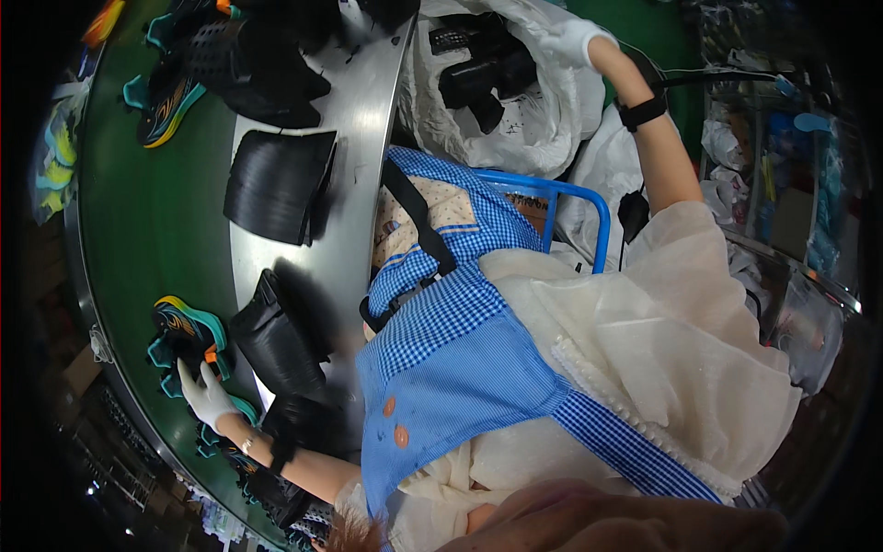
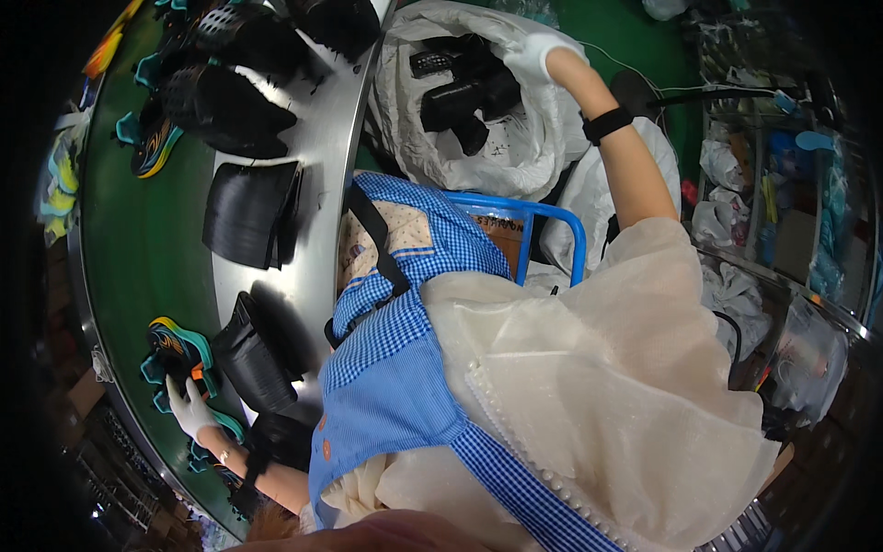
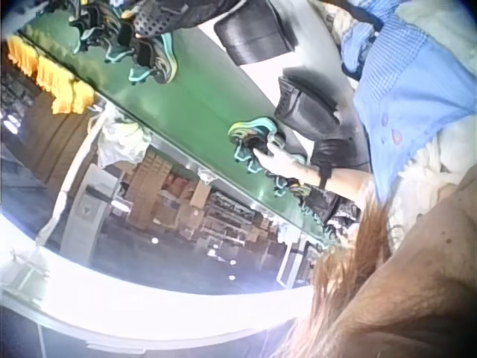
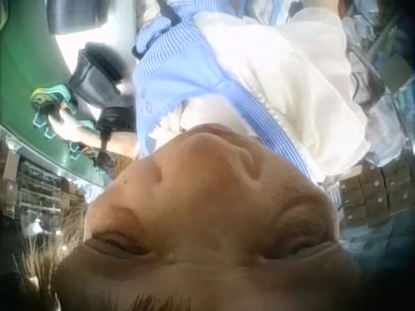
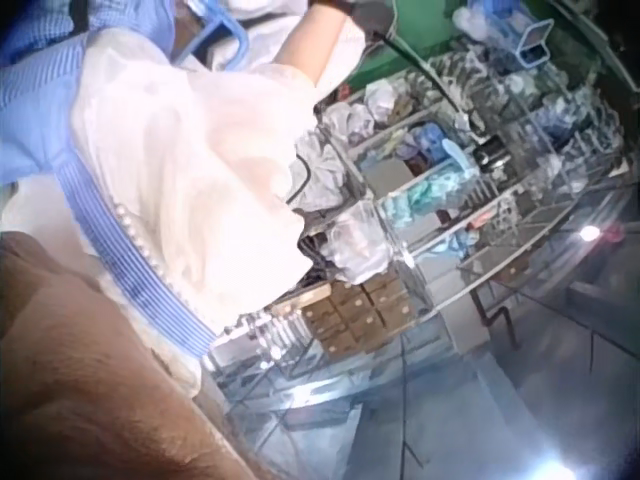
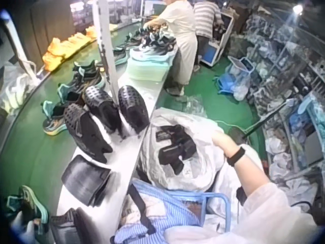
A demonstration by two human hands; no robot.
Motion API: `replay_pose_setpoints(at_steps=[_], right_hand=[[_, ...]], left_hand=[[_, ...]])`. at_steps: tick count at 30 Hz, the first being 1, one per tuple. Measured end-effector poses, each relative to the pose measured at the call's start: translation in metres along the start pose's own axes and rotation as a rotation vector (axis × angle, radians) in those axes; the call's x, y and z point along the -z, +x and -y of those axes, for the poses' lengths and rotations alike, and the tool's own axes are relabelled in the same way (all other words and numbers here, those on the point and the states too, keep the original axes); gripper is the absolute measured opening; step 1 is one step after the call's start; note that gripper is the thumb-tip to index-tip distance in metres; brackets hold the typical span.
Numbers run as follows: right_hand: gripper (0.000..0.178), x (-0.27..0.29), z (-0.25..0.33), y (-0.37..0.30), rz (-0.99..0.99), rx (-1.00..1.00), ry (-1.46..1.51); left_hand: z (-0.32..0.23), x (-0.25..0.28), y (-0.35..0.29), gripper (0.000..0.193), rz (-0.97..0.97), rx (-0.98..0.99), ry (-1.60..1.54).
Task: Manually assembling black plastic components onto athletic shoes on an assembly line.
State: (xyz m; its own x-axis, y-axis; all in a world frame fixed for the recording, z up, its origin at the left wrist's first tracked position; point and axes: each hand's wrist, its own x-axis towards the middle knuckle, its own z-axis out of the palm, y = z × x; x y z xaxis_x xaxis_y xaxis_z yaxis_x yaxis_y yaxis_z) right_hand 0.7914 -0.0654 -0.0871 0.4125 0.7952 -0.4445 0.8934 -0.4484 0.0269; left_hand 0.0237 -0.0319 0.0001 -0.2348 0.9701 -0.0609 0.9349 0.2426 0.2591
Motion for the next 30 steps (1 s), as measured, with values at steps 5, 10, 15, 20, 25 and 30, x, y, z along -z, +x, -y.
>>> replay_pose_setpoints(at_steps=[5, 10, 15, 20, 25, 30], right_hand=[[0.038, -0.101, -0.021, 0.06, 0.207, 0.465, -0.239], [0.05, -0.134, 0.032, 0.093, 0.405, -0.074, 0.279], [0.063, -0.173, 0.063, 0.108, 0.372, -0.202, 0.418], [0.074, -0.197, 0.086, 0.123, 0.319, -0.308, 0.427], [0.075, -0.201, 0.081, 0.128, 0.135, -0.295, 0.459], [0.086, -0.21, 0.066, 0.136, 0.175, -0.325, 0.487]], left_hand=[[-0.031, 0.025, -0.047, 0.042, -0.2, -0.099, 0.21], [-0.056, 0.026, -0.063, 0.036, -0.161, -0.066, 0.257], [-0.079, 0.023, -0.049, 0.031, -0.163, -0.038, 0.265], [-0.094, 0.023, -0.036, 0.031, -0.133, -0.035, 0.319], [-0.099, 0.022, -0.039, 0.031, -0.135, 0.015, 0.264], [-0.086, 0.02, -0.04, 0.032, -0.072, 0.114, 0.269]])
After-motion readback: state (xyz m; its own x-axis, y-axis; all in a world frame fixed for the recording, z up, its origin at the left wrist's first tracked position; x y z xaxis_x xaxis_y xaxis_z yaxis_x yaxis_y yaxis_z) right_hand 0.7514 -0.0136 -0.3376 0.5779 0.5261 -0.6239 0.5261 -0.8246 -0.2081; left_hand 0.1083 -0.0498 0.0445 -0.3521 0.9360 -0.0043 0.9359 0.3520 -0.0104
